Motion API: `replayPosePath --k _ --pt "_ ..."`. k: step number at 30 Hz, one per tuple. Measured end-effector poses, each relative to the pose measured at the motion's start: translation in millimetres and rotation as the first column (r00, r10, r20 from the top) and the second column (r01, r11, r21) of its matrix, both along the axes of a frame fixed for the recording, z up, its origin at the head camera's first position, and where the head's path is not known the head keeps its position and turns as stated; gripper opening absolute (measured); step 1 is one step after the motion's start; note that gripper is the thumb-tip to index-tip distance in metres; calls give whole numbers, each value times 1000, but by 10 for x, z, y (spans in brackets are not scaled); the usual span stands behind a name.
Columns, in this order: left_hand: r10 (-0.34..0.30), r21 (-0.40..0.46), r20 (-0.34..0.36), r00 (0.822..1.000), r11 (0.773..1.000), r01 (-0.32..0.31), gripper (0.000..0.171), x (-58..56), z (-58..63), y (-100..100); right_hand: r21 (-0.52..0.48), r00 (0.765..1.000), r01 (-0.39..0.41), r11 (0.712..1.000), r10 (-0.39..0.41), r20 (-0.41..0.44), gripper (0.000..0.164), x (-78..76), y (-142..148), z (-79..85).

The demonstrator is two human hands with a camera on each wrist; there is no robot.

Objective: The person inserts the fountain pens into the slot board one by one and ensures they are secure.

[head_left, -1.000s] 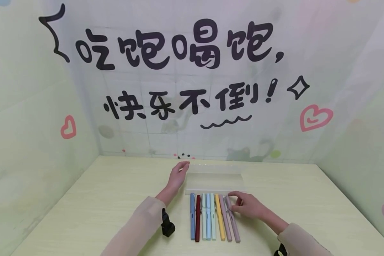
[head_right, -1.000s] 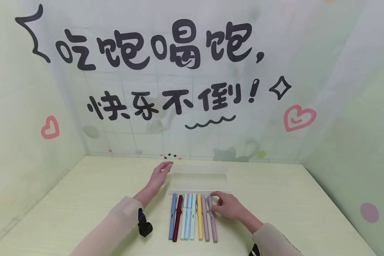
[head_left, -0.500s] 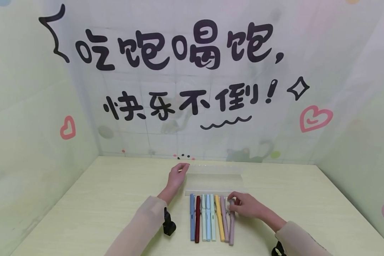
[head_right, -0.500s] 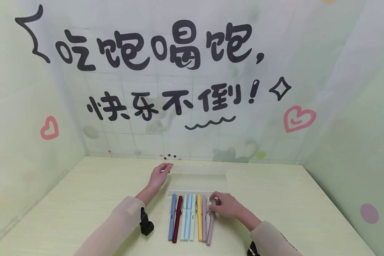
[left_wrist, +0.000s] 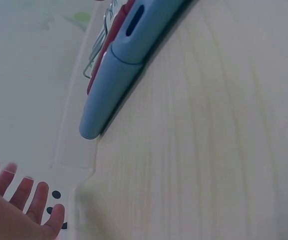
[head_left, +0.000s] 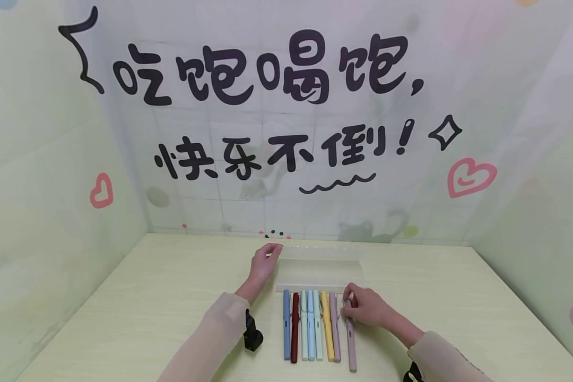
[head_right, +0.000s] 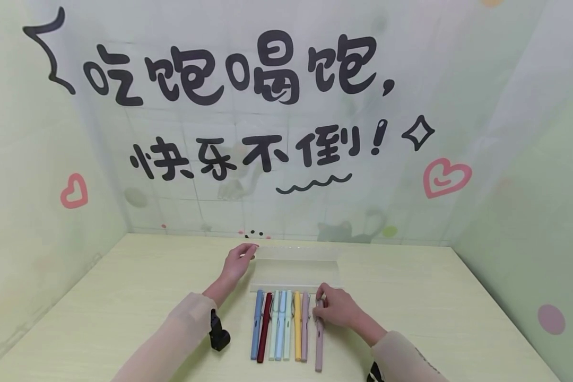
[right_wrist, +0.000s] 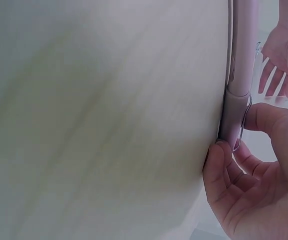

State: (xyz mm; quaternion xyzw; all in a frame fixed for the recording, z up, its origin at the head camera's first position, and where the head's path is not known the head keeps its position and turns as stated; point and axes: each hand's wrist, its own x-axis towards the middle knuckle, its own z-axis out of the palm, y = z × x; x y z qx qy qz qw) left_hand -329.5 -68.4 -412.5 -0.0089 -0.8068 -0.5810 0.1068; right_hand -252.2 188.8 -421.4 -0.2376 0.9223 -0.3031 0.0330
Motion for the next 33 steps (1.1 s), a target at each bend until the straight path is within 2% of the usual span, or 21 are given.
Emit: replayPosePath --k 6,13,19,23,27,33 --pt "3 -8 5 1000 1000 -3 27 -1 2 -4 -5 1000 27 1000 -27 1 15 19 -18 17" --pt "3 -7 13 1000 1000 -3 28 0 1 -4 -90 998 56 994 -52 38 13 42 23 28" --pt "4 -7 18 1000 1000 -4 28 -12 -13 -4 -202 995 86 976 -75 58 16 15 84 -6" --pt "7 -7 23 1000 1000 -7 28 -26 -26 -4 -267 990 108 958 -79 116 24 12 110 -15" --pt "10 -4 29 1000 1000 -10 28 -36 -27 -5 -294 983 131 947 -86 161 30 10 119 -13" --pt "2 -6 24 1000 1000 -1 28 -30 -26 -4 -320 977 146 936 -86 195 27 5 118 6"
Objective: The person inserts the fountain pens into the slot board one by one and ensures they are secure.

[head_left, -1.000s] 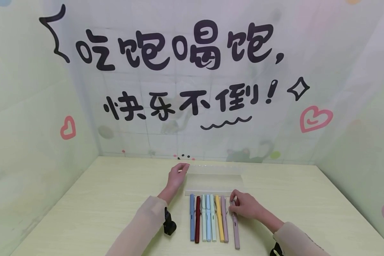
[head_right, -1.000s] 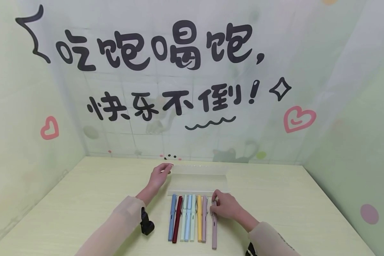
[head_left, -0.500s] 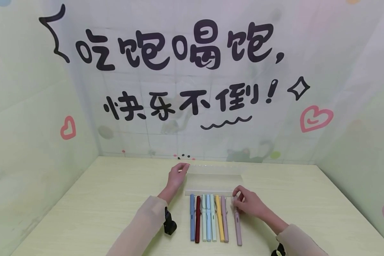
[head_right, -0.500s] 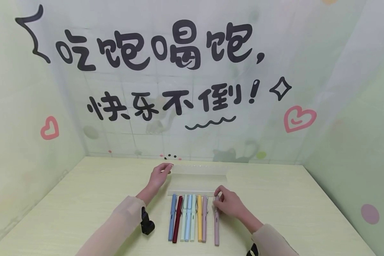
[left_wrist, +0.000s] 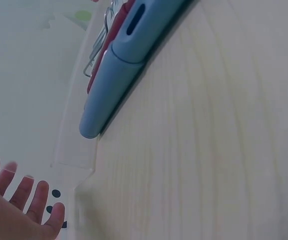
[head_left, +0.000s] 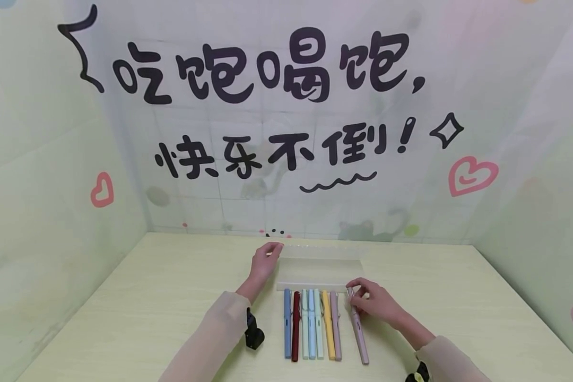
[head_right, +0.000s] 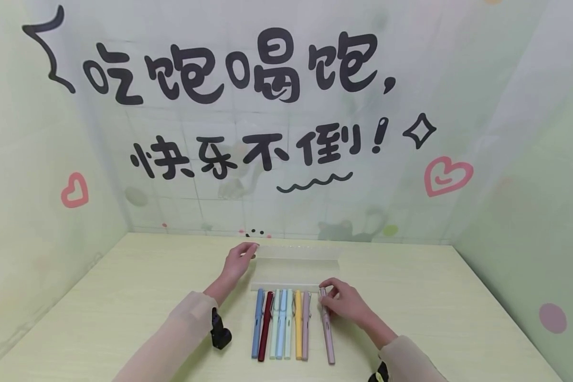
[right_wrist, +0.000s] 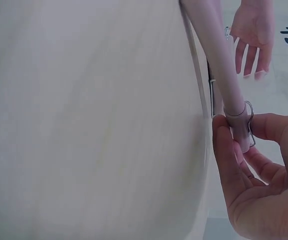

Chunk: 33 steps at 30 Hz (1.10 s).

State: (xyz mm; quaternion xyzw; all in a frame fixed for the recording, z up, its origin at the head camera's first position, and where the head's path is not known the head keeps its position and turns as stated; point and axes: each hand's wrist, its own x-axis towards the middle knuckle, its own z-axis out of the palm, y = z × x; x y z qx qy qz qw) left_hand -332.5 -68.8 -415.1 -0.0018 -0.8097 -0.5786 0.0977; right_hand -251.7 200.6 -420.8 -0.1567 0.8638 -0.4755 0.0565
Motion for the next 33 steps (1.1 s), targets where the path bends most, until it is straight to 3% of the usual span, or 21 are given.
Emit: replayPosePath --k 15,24,33 --pt "2 -3 5 1000 1000 -2 29 1 27 -1 -100 1000 -9 995 12 24 31 -59 32 47" --pt "-3 -5 5 1000 1000 3 30 24 32 3 -152 999 -44 987 47 16 35 -17 36 190" --pt "-7 0 6 1000 1000 7 29 36 43 9 -157 998 -61 986 59 -18 36 -93 104 258"
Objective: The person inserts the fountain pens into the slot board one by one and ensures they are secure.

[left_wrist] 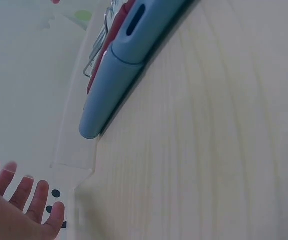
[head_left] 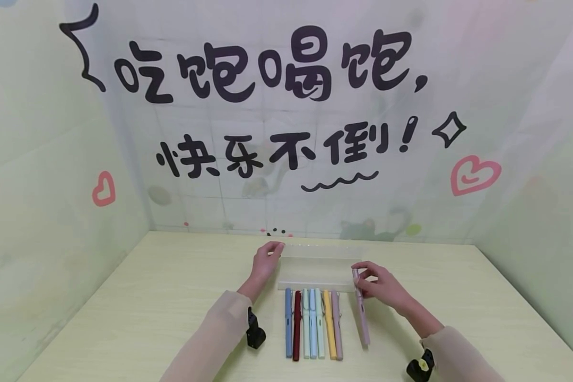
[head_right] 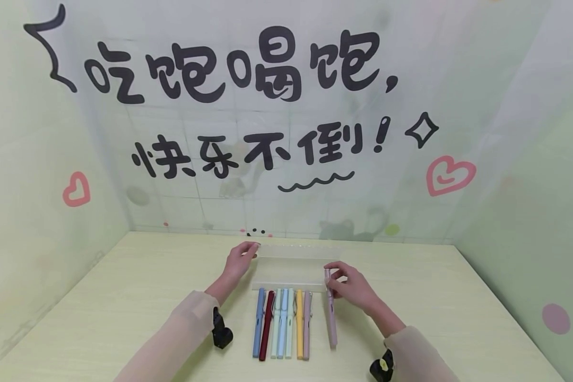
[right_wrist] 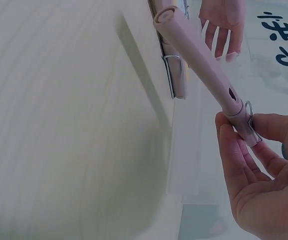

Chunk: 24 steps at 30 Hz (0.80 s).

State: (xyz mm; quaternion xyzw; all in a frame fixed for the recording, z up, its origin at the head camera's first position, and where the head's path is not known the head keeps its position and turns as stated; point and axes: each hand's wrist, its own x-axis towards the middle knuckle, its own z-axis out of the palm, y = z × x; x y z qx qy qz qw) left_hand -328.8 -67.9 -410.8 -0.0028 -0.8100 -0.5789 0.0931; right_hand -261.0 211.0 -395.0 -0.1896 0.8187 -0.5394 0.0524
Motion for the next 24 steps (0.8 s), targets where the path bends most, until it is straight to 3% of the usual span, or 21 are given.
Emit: replayPosePath --k 13,24 --pt "6 4 -1 1000 1000 -6 29 4 -5 5 -11 998 44 999 -44 -51 36 -122 128 167" --pt "7 -3 3 1000 1000 -7 29 2 4 13 24 982 116 993 -111 -153 35 -223 196 289"
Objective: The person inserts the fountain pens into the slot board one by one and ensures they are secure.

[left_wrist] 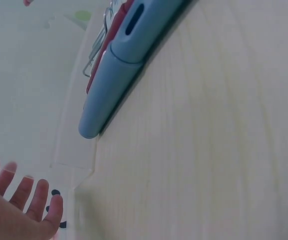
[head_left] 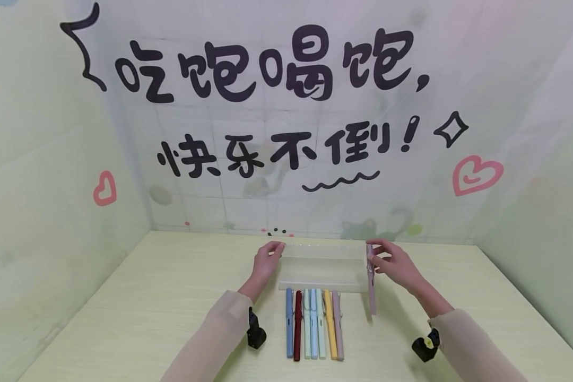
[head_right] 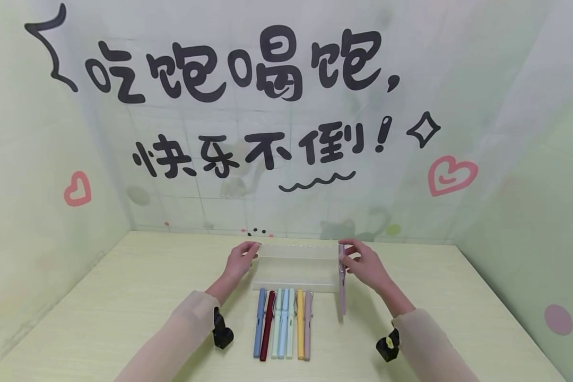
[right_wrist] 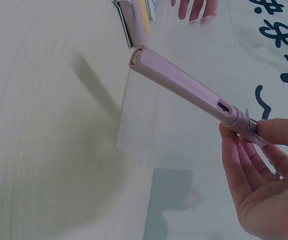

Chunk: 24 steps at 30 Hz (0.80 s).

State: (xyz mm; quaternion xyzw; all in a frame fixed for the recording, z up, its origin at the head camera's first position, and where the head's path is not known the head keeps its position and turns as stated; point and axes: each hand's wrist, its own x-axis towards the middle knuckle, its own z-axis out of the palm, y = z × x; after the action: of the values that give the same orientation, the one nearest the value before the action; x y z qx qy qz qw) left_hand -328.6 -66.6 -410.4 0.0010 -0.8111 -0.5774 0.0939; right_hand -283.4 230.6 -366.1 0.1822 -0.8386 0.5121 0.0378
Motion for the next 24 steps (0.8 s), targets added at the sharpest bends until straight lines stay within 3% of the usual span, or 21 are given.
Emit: replayPosePath --k 24 --pt "-12 0 -5 1000 1000 12 29 -7 -18 -12 -6 988 91 996 -91 -128 33 -207 56 147"
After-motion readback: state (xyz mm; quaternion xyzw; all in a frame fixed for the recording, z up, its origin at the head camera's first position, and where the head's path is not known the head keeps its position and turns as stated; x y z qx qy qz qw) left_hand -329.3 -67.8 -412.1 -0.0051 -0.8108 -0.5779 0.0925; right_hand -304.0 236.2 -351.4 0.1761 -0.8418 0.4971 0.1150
